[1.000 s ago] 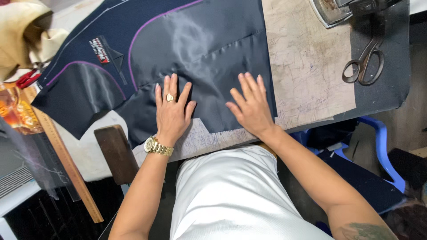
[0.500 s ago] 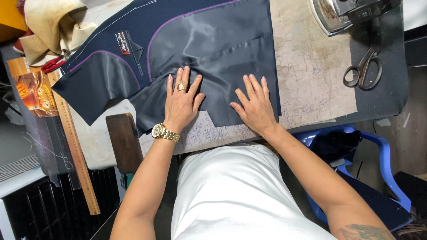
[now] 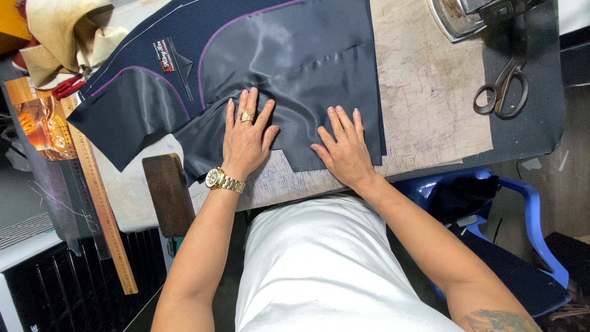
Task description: The person marks a blue fabric panel with a pink chalk tool, cuts the fabric along a line using large shears, and then uses a steam iron to press the seams of a dark inner lining piece on a wooden work surface.
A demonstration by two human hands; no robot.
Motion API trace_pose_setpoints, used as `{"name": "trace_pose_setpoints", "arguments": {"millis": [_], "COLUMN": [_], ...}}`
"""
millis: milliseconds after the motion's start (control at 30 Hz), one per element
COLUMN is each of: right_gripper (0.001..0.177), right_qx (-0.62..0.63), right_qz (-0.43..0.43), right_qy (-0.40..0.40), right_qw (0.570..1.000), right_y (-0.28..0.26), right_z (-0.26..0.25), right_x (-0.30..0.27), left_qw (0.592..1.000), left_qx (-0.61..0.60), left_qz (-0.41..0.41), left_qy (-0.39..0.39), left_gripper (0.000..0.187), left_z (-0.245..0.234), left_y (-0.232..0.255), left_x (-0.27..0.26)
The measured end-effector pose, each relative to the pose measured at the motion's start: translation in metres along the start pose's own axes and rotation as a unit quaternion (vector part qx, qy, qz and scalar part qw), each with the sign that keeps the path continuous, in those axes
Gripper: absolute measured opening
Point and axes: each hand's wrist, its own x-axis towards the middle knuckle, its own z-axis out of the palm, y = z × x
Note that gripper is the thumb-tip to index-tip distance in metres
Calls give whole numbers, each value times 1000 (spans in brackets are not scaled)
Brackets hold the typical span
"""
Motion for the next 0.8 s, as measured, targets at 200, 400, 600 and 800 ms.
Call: {"name": "trace_pose_setpoints", "arguments": {"millis": [200,400,600,800], "right_gripper": [41,40,35,17], "right_qx": [-14,9,30,118], "right_qz": [9,16,51,63], "right_qy": [-5,28,46,50], "right_qw": [1000,999,997,990], "right_y": [-4,2,5,-5], "right_z": [-1,0,-28,-85], "right_x": [2,-2,-29,-95], "left_qw": [1000,999,999,999], "left_qx": [2,-3,11,11], "left_qz": [15,39,17,24], "left_qy": [17,-11,-31,-26], "left_gripper": [52,62,64,62], "left_z": [-12,-16,-10,-9], "left_y": [8,24,20,20], "left_x": [0,-6,-7,-8]}}
